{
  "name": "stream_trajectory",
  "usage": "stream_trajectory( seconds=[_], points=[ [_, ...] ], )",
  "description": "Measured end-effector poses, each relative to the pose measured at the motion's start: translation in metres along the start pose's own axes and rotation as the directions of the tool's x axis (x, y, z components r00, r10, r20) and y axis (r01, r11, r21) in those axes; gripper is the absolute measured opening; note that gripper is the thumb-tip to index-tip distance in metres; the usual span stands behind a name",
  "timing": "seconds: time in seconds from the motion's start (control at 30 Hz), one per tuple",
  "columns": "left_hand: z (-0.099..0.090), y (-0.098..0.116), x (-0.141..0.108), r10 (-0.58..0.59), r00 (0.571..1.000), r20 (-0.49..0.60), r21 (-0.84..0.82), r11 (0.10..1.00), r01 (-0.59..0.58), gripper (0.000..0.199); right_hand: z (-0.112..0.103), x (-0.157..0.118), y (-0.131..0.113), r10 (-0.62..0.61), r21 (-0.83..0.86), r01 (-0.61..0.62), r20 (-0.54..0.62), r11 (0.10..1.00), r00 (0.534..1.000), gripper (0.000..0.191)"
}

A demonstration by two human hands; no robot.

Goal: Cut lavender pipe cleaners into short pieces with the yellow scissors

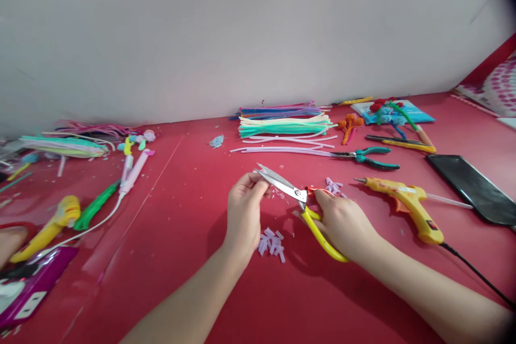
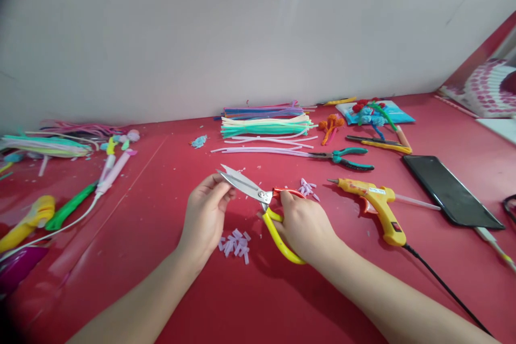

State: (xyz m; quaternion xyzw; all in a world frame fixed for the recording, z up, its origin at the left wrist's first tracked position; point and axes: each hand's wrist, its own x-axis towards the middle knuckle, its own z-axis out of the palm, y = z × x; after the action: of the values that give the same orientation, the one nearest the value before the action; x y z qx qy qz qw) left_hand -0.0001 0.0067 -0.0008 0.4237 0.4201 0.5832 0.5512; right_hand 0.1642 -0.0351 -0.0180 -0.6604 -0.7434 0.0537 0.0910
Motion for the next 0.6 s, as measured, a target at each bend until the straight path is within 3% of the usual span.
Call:
stream_trajectory(
  seconds=[0.3, 0.6],
  points=[
    [0.0004, 0.0006, 0.0001, 0.003, 1.000, 0.007, -0.008, 1.000, -0.003, 0.004, 0.0005, 0.0016, -0.0001, -0.001, 0.027, 0.001, 0.009, 1.000, 1.000, 0.042],
    [-0.0002, 0.0013, 0.0010, -0.010, 1.000, -0.005, -0.006, 1.000, 0.010, 0.005, 0.0016, 0.0009, 0.0017, -0.005, 0.003, 0.005, 0.020, 1.000, 1.000, 0.032]
  ],
)
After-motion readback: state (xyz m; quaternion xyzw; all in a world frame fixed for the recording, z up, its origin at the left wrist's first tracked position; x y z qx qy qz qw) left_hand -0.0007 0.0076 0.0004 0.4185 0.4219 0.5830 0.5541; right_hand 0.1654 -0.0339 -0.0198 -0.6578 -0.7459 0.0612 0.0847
